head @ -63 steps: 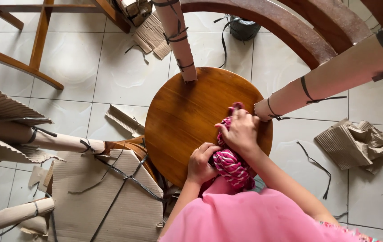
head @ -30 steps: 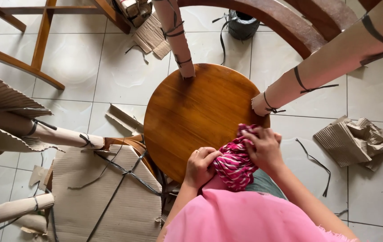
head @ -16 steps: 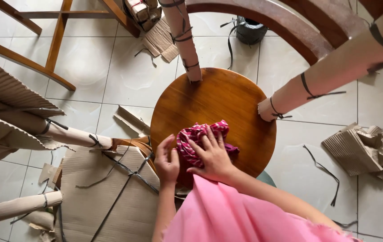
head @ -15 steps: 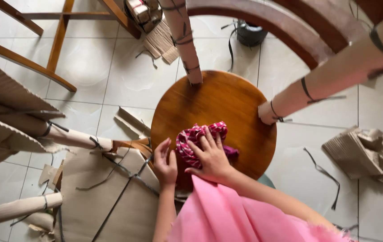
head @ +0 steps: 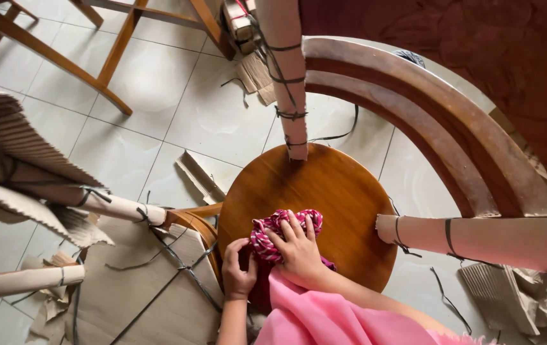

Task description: Wiping a wooden stool with a cloth to clean it after unpacking.

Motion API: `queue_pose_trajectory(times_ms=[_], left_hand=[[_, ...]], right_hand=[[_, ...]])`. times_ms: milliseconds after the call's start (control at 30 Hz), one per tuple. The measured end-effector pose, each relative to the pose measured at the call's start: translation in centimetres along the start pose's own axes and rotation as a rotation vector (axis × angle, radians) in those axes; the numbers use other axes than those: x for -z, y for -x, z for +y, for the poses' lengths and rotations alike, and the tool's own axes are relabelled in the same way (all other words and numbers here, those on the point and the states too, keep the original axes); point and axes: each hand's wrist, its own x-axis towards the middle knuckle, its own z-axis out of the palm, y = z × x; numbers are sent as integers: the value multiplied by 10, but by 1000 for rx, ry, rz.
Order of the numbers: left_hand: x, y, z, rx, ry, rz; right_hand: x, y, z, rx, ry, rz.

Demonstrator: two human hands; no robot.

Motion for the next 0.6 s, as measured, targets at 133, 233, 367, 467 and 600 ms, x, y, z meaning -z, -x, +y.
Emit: queue_pose_trajectory(times_ms=[133,233,367,467,600], left_hand=[[3,5,3,-45,-4,-31],[-1,7,-4,-47,-36,-78],[-19,-13,14,-77,7,-101],[-41,-26,12,-131,84,-146],[-64,-30,-2,-182,101,-208]], right_hand=[[-3,-5,6,-45,6,-55],[-4,-7,25,-129,54,77],[7,-9,85,-427,53,179],[1,-15,132,-536,464,353],[-4,-60,160,-695,406,462]])
